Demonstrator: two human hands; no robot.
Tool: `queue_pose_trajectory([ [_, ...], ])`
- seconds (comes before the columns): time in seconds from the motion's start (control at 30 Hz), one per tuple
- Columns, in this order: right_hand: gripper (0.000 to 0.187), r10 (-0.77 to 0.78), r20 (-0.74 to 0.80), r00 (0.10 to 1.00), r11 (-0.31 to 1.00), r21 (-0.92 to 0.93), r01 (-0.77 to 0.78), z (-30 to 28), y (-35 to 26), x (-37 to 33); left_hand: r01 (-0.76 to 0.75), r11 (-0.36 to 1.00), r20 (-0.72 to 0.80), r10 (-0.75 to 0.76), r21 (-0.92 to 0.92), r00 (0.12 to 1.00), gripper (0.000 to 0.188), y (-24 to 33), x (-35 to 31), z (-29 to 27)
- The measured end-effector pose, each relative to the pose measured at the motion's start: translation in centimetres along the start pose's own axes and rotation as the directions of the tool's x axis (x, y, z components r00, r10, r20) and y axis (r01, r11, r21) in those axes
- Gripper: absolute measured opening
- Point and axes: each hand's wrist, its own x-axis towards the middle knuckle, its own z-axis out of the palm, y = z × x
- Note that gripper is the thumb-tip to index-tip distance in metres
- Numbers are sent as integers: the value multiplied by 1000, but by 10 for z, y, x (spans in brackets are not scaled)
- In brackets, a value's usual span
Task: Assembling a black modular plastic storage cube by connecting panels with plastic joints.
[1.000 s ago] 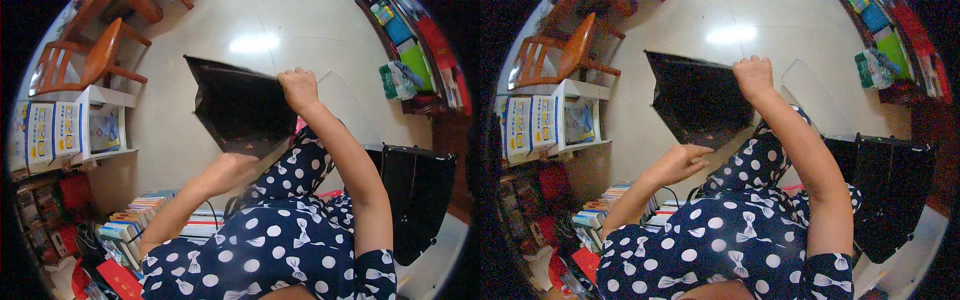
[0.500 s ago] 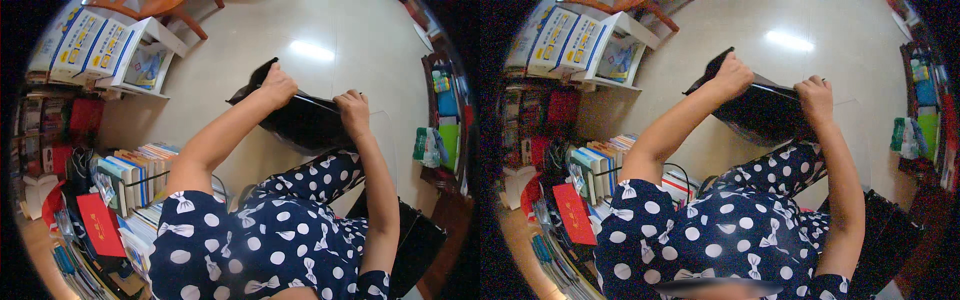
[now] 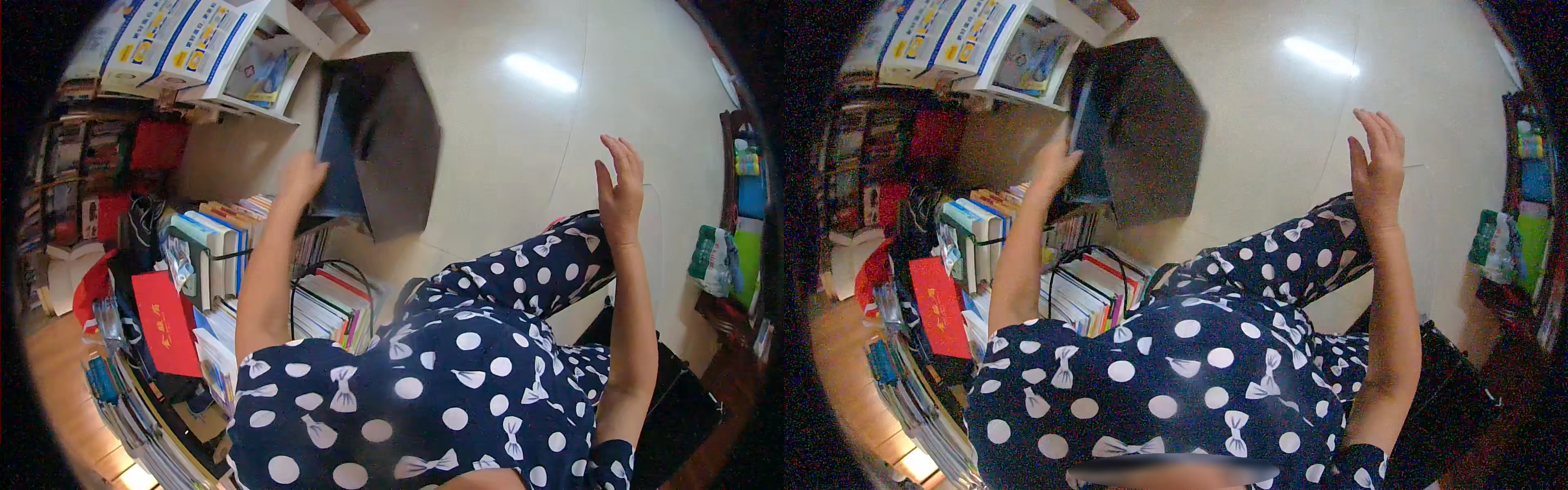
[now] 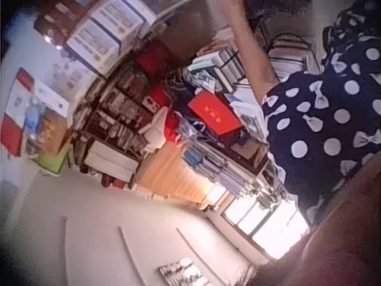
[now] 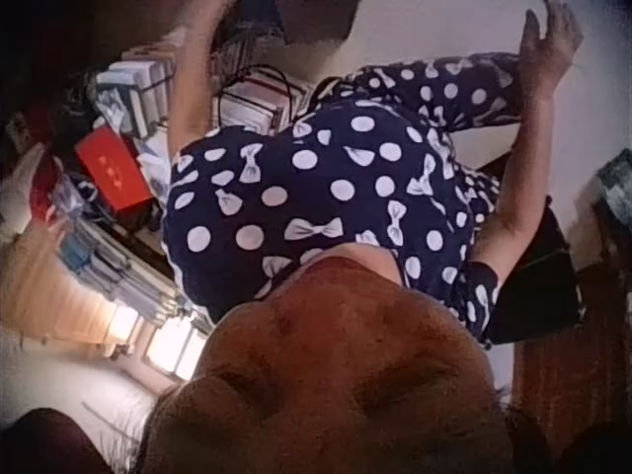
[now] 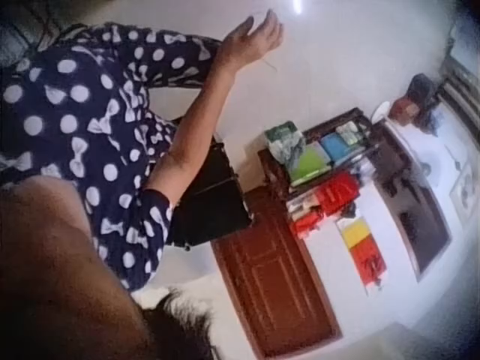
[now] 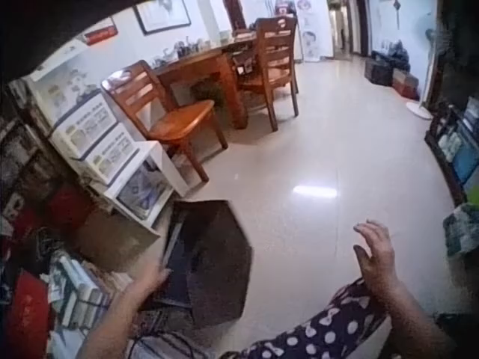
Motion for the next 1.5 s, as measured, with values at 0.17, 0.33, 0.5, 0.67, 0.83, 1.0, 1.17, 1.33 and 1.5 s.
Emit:
queue_pose_trajectory([
  [0.17, 37, -28, 81, 996, 1000, -7, 28, -1, 2, -2, 385, 923, 19, -385, 22, 923, 45, -98, -41, 15],
  [0.33, 35, -22, 121, 992, 1000, 17, 20, -2, 10, -5, 490, 869, -67, -494, -67, 867, 52, -135, -62, 23],
  [0.5, 34, 15, 130, 991, 999, 32, -19, -6, 5, -11, 518, 854, -124, -511, 38, 851, 96, -142, -71, 9],
  [0.67, 32, 20, 117, 993, 997, 70, -29, -20, 3, -20, 436, 867, 40, -457, 241, 888, 102, -80, -69, -43],
  [0.83, 33, 46, 76, 996, 992, 110, -54, -42, -9, -37, 283, 749, 185, -473, 600, 861, 66, -58, -59, -88],
  [1.0, 34, 101, 51, 994, 986, 129, -106, -62, -4, -62, 294, 761, 195, -479, 578, 856, 56, -43, -38, -108],
  [1.17, 34, 205, -4, 979, 964, 172, -202, -81, 1, -88, 119, 745, 227, -346, 656, 910, 54, -25, -15, -109],
  [1.33, 32, 322, -9, 947, 924, 222, -312, -92, 12, -113, -20, 717, 356, -322, 696, 877, 44, -33, 11, -74],
  [1.5, 28, 424, 18, 905, 877, 241, -416, -97, 17, -131, 170, 813, 198, -329, 557, 923, 28, -75, 4, -44],
])
